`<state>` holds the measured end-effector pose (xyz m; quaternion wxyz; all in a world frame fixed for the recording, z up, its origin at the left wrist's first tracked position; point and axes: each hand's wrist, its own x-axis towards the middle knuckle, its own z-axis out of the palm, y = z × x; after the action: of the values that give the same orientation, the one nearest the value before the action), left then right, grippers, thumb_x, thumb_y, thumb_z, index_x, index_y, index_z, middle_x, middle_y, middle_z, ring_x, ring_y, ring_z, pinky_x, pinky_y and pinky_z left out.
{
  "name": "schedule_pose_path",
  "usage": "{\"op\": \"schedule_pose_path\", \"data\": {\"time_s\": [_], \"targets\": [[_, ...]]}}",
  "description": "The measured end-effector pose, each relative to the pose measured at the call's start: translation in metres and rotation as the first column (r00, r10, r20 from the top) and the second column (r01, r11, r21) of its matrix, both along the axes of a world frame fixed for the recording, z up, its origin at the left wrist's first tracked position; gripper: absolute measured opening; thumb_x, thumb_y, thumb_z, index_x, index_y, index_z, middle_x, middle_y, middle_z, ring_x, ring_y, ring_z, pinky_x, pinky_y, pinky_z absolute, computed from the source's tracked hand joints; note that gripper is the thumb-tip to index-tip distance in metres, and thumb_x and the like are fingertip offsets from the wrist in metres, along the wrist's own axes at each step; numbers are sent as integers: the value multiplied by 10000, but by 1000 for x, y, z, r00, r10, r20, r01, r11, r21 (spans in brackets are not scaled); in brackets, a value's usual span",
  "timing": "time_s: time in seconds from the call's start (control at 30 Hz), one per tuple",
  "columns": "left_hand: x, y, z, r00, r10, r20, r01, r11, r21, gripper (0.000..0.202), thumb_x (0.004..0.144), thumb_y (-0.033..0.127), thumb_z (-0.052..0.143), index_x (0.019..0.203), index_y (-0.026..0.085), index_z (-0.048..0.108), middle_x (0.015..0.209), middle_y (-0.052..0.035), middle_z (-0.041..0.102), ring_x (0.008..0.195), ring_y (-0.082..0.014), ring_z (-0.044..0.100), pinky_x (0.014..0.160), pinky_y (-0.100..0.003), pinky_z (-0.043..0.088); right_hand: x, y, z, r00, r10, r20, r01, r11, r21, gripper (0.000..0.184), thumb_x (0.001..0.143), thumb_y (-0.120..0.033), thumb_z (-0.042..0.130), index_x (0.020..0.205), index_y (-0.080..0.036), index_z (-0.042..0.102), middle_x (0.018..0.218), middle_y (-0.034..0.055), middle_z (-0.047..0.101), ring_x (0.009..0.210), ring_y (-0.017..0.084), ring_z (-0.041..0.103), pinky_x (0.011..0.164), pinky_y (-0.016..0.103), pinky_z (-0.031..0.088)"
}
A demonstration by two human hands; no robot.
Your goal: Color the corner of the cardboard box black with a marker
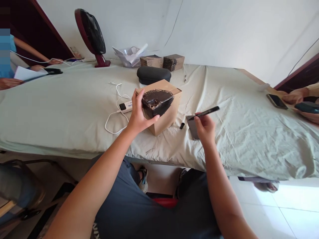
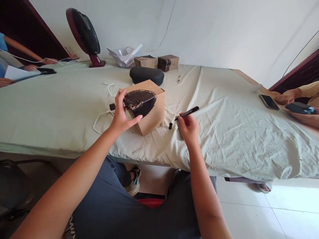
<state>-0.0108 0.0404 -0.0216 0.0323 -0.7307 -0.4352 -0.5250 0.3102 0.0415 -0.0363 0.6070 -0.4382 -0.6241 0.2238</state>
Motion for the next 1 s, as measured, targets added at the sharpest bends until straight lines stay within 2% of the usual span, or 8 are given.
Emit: {"op": "schedule_pose_path", "data": {"time_s": [0.1, 0.23, 0.3, 0.4, 0.47, 0.6, 0.77, 1.0], "targets": [[1, 1, 0, 1000, -1, -6, 1, 1000, -1, 1168, 788, 770, 787, 1681, 306, 195, 1728, -197, 219, 1665, -440, 192, 1325, -622, 302, 1, 5, -10, 992, 10, 127, -1, 998, -69, 312, 954, -505, 670, 998, -200, 713, 779, 17, 720, 652, 167, 625, 635, 297, 494], [1, 0, 0, 1000, 10, -18, -10, 1000, 3, 1158, 784, 752, 803, 1672, 307, 206, 1717, -196, 237, 1652, -436, 218, 1324, -624, 302, -9, 9, -9, 972, 9, 235, 10, 997, -79, 274, 974, -457, 590, 1005, -201, 681, 801, 27, 715, 659, 169, 606, 663, 297, 463], [1, -1, 1, 1000, 4, -17, -3, 1000, 10, 1150, 785, 747, 803, 1669, 304, 214, 1707, -193, 247, 1642, -439, 231, 1319, -621, 311, -16, 13, -11, 944, 16, 329, 25, 993, -118, 241, 958, -433, 585, 878, -209, 624, 740, 23, 670, 642, 170, 575, 652, 295, 423], [1, -2, 1, 1000, -3, -14, 3, 1000, 18, 1135, 788, 734, 806, 1663, 298, 229, 1682, -192, 264, 1611, -440, 284, 1313, -617, 320, -24, 19, -20, 911, 34, 412, 44, 983, -178, 282, 905, -370, 598, 702, -240, 450, 609, -7, 544, 578, 157, 480, 617, 296, 356], [2, -3, 1, 1000, 1, -12, -1, 1000, 9, 1123, 791, 722, 809, 1658, 300, 233, 1667, -192, 268, 1587, -437, 318, 1299, -611, 346, -27, 21, -26, 910, 39, 413, 42, 982, -185, 279, 885, -348, 595, 690, -244, 425, 589, -18, 502, 569, 152, 441, 615, 296, 343], [2, -4, 1, 1000, -8, -2, 8, 1000, -21, 1116, 787, 719, 819, 1647, 314, 234, 1636, -187, 277, 1563, -429, 348, 1266, -597, 403, -23, 21, -34, 910, 49, 412, 30, 982, -184, 272, 889, -389, 582, 698, -235, 464, 602, -20, 478, 587, 149, 407, 614, 292, 326], [1, -4, 0, 1000, -15, 8, 15, 1000, -23, 1108, 787, 726, 822, 1638, 315, 244, 1614, -187, 289, 1551, -417, 357, 1273, -608, 395, -20, 22, -39, 911, 52, 408, 23, 984, -177, 270, 894, -415, 583, 720, -229, 493, 614, -21, 474, 604, 150, 399, 619, 286, 330], [4, -9, 1, 999, -15, 42, 16, 1000, -24, 1065, 792, 622, 848, 1626, 287, 277, 1572, -193, 313, 1521, -412, 391, 1265, -630, 388, -30, 20, -44, 934, 26, 356, 30, 988, -150, 316, 879, -411, 593, 689, -248, 399, 604, -25, 463, 580, 147, 400, 627, 299, 331]]}}
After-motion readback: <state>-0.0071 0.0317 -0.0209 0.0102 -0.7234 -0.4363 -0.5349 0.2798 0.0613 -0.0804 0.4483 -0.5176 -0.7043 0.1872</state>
